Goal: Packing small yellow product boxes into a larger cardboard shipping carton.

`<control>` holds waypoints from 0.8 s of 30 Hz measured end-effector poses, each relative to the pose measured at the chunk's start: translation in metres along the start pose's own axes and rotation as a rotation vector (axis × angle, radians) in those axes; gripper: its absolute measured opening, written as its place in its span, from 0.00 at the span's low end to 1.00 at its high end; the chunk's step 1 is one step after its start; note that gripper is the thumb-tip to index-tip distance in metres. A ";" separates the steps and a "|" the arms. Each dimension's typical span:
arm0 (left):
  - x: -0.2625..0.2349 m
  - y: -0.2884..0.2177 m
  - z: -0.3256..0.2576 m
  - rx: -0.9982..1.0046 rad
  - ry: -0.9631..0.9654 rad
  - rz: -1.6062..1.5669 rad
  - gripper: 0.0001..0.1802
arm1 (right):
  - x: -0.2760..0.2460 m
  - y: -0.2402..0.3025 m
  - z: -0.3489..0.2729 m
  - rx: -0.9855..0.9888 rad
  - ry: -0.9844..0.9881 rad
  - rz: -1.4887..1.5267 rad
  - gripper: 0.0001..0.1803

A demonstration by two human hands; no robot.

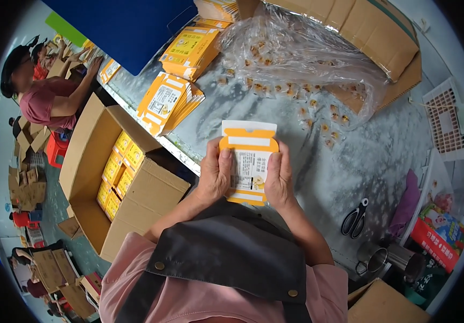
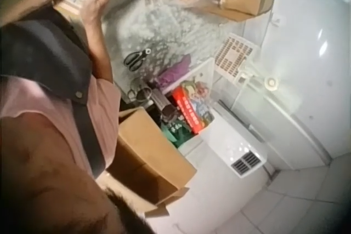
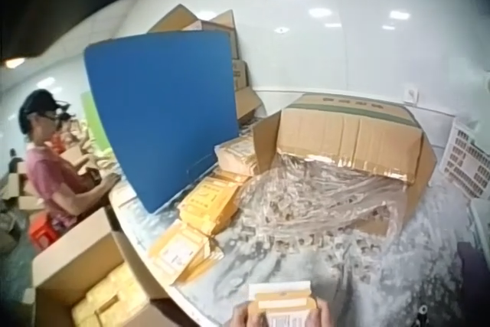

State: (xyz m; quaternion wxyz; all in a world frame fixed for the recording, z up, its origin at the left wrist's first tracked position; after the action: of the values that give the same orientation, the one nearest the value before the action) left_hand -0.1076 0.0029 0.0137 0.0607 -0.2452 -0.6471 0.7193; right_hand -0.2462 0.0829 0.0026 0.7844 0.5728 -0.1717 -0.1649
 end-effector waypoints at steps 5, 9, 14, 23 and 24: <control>-0.007 0.004 0.000 0.050 -0.032 -0.016 0.13 | -0.003 0.015 0.000 -0.088 -0.090 -0.176 0.21; -0.007 0.003 0.002 -0.040 -0.011 0.015 0.11 | -0.006 0.023 0.003 -0.229 -0.129 -0.399 0.13; -0.009 -0.006 0.001 -0.002 -0.161 -0.269 0.09 | 0.003 0.029 0.003 -0.425 -0.112 -0.328 0.14; -0.015 -0.012 0.001 0.242 -0.051 0.058 0.12 | 0.003 0.026 0.011 -0.358 0.200 -0.593 0.03; -0.014 -0.008 0.001 0.207 -0.003 0.074 0.10 | 0.002 0.021 0.011 -0.291 0.210 -0.619 0.03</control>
State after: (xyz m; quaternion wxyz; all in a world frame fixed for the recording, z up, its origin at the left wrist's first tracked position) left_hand -0.0972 -0.0021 0.0249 0.0582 -0.2602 -0.5599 0.7845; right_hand -0.2480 0.0786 0.0261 0.7840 0.4939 0.1165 -0.3576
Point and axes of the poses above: each hand's wrist, its own z-axis towards the middle knuckle, its own x-axis out of the palm, y = z × x, the point moved 7 cm from there along z, towards the middle knuckle, and after that the axes turned 10 degrees about -x, right-handed, at the moved point
